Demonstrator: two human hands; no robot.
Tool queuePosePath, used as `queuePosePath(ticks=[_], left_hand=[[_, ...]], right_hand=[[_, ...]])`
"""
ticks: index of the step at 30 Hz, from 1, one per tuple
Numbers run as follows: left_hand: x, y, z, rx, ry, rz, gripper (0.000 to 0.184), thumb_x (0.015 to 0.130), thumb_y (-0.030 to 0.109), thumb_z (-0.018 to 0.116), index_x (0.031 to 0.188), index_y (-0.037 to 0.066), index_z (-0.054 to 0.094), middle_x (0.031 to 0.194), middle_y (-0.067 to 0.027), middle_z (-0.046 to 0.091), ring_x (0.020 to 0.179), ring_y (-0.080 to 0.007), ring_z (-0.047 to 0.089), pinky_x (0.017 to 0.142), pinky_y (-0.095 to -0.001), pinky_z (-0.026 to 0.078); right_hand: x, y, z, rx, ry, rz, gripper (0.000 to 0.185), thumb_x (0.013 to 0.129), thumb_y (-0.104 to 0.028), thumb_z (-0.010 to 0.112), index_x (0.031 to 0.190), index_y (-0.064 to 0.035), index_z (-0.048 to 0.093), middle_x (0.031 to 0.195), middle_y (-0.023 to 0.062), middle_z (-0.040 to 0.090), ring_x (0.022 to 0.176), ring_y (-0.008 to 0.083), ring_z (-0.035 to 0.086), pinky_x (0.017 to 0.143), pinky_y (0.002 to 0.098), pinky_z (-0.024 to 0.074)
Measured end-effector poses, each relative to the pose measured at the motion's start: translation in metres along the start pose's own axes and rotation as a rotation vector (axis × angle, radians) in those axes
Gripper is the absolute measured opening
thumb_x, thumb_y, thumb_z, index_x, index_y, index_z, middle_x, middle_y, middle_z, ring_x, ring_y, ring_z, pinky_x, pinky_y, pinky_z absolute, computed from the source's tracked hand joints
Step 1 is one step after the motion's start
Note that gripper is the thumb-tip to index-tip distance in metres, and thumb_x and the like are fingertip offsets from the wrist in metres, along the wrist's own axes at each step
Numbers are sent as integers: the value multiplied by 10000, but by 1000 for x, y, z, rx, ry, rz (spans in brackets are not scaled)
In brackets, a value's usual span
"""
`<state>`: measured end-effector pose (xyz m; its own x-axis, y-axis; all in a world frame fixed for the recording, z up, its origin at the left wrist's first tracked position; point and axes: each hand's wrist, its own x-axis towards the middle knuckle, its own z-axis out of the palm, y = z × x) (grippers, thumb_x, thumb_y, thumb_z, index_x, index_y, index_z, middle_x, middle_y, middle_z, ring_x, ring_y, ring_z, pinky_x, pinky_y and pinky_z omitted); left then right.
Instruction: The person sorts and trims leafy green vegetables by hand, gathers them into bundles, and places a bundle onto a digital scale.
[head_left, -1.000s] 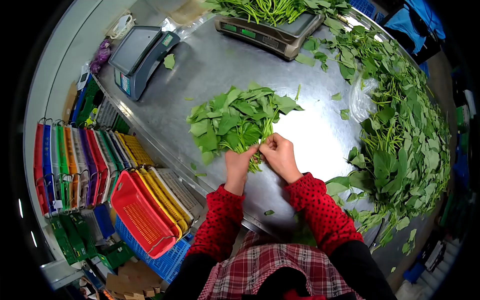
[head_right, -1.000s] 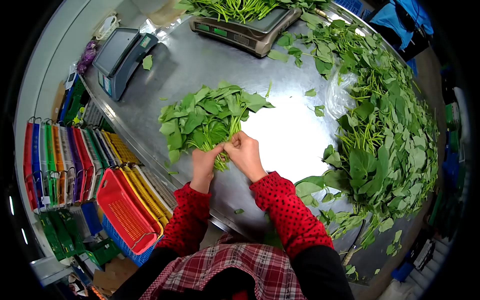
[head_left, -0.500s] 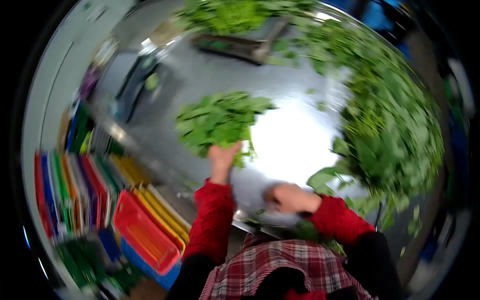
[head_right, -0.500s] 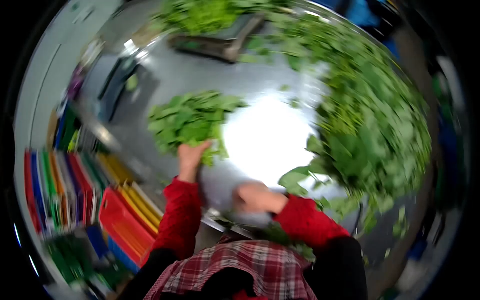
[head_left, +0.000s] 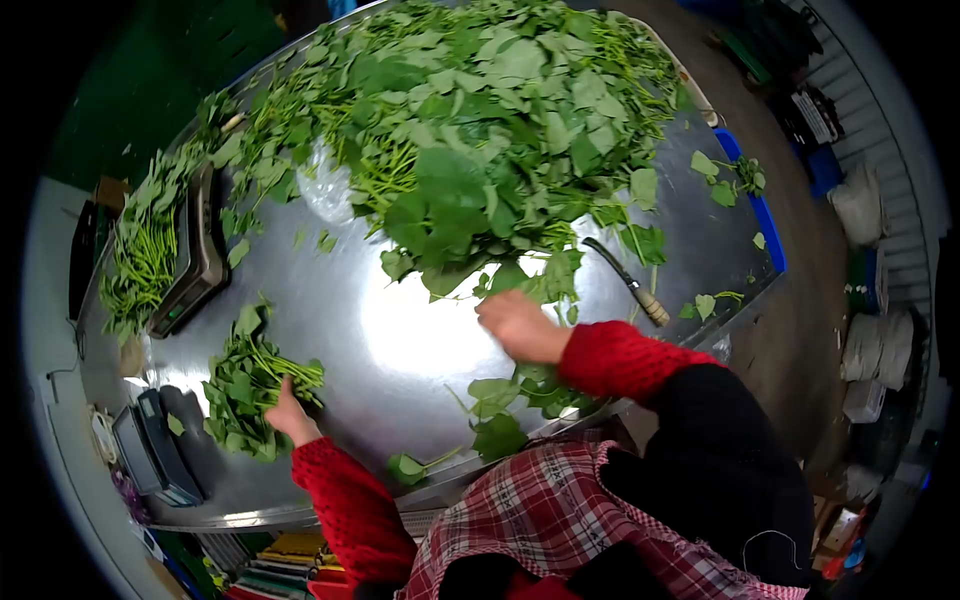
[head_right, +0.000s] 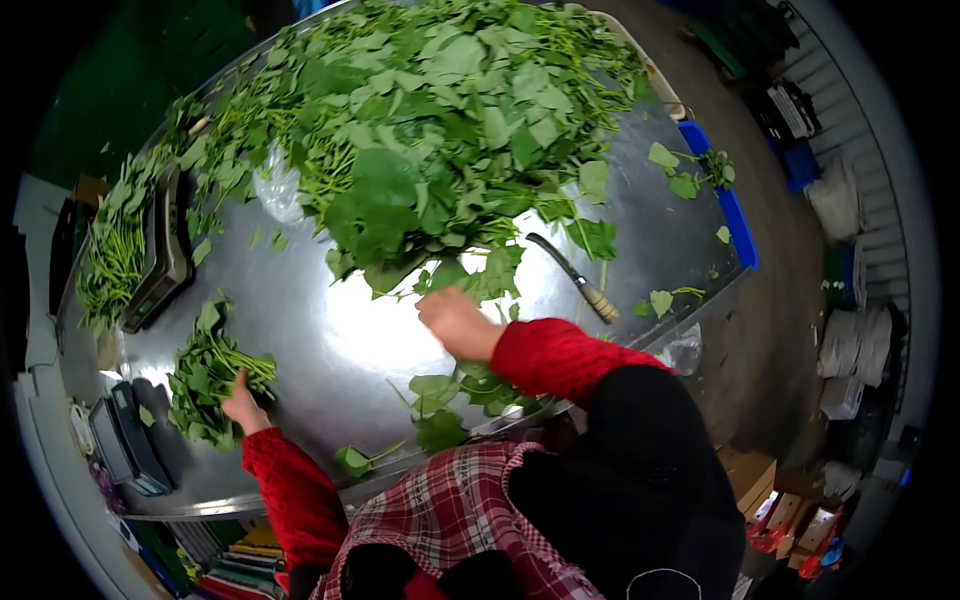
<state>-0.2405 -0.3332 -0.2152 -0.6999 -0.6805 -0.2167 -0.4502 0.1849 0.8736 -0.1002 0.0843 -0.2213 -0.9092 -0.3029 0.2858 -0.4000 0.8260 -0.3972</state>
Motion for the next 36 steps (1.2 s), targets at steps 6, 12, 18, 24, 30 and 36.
queuePosePath(ticks=[6, 12, 18, 24, 30, 36], left_hand=[[-75, 7, -6, -7, 12, 208, 571, 787, 259, 777, 1157, -97, 525, 1123, -159, 560, 920, -250, 529, 865, -339, 435], [-330, -34, 65, 717, -611, 1014, 1267, 580, 541, 834, 1468, -43, 144, 1508, -288, 189, 1413, -433, 142, 1148, -522, 88], [-429, 42, 230, 405, -942, 1203, 937, 583, 499, 821, 1298, 17, 455, 1333, -233, 409, 1209, -432, 352, 1056, -509, 246], [-592, 74, 432, 186, -1340, 1413, 797, 654, 464, 783, 1262, 27, 508, 1288, -224, 500, 1215, -412, 421, 1037, -463, 324], [-554, 145, 428, -61, -1094, 1293, 458, 782, 303, 737, 1120, 18, 616, 1007, -170, 660, 856, -335, 638, 764, -410, 507], [-471, 97, 315, 217, -889, 1413, 514, 753, 254, 753, 1140, -16, 551, 1227, -179, 538, 1129, -364, 517, 923, -435, 423]], right_hand=[[-79, 37, -176, 126, 217, 311, 330, 732, -238, 739, 991, -55, 648, 1003, 84, 638, 930, 288, 588, 804, 398, 468], [-206, 90, -158, 47, -151, 735, 401, 712, -267, 734, 968, -31, 534, 871, 183, 597, 717, 375, 610, 641, 472, 489], [-275, 130, -223, 363, 439, 1096, 336, 731, -101, 682, 964, 9, 466, 764, 120, 592, 717, 231, 600, 652, 368, 487], [-300, 142, -247, 882, 1071, 1212, 243, 835, -85, 578, 1020, -45, 426, 723, 36, 493, 525, 113, 481, 474, 266, 416], [-326, 150, -223, 191, 452, 1153, 380, 754, -186, 718, 1006, -33, 477, 780, 105, 573, 680, 273, 593, 623, 383, 477], [-196, 239, -283, 191, 227, 746, 367, 735, -302, 766, 906, -12, 621, 779, 127, 593, 716, 317, 602, 619, 399, 475]])
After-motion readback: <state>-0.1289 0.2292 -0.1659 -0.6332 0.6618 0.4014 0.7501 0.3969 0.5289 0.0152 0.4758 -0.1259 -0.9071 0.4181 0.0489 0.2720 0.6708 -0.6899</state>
